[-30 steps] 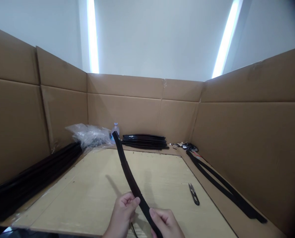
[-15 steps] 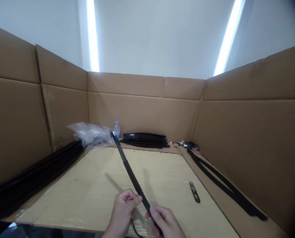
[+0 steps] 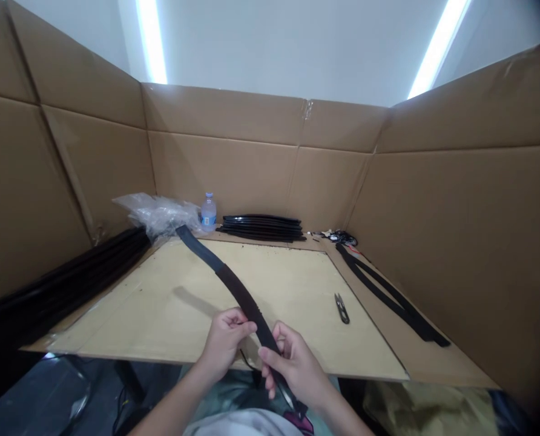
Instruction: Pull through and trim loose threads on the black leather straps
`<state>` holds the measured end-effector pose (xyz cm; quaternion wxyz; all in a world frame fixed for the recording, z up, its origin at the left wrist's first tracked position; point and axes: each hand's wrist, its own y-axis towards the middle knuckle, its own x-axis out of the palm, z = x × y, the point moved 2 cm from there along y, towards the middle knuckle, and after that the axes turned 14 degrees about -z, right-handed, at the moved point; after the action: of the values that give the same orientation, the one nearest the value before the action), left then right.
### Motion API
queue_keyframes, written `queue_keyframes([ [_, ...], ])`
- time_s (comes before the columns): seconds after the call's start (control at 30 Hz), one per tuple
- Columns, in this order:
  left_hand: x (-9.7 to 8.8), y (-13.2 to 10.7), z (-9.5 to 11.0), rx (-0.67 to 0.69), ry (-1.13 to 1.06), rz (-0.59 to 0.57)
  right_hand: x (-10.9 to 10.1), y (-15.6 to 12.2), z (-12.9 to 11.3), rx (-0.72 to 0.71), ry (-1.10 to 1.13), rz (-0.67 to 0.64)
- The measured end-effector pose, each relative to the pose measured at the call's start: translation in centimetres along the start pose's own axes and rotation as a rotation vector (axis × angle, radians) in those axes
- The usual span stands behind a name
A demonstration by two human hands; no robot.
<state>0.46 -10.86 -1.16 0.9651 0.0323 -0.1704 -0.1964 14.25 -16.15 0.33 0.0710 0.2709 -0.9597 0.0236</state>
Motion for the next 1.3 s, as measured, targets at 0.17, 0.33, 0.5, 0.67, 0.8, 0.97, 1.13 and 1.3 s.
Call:
queue_keyframes([
  [0.17,-0.1,-0.1,0.0,-0.006,0.066,-0.03,0.2,0.0,-0.3,-0.08,-0.002,0.002],
  [0.33,0.0,-0.1,0.1,0.011,0.078,-0.049,-0.1,0.2,0.3,-0.104,-0.058,0.102],
  [0.5,-0.1,0.0,0.0,0.018,0.062,-0.051,-0.5,0.2,0.1,-0.131,-0.048,0.134],
  [0.67,-0.1,0.2,-0.4,0.02,-0.008,-0.116,-0.6,0.1,-0.2,-0.126,-0.079,0.095],
  [0.8,0.2,0.0,-0.2,0.012,-0.072,-0.206,-0.8,0.0,-0.7,-0.115,-0.043,0.0],
  [0.97,0.7,-0.4,0.3,-0.029,-0.054,-0.258,-0.9,-0.3,-1.0,-0.019,0.073,-0.138],
  [1.13,0.7,-0.4,0.6,-0.045,0.042,-0.195,-0.6,-0.2,-0.9,-0.046,0.094,-0.124],
  [1.3,0.5,-0.2,0.4,-0.057,0.091,-0.175,-0.4,0.0,-0.6,-0.103,0.027,-0.011],
])
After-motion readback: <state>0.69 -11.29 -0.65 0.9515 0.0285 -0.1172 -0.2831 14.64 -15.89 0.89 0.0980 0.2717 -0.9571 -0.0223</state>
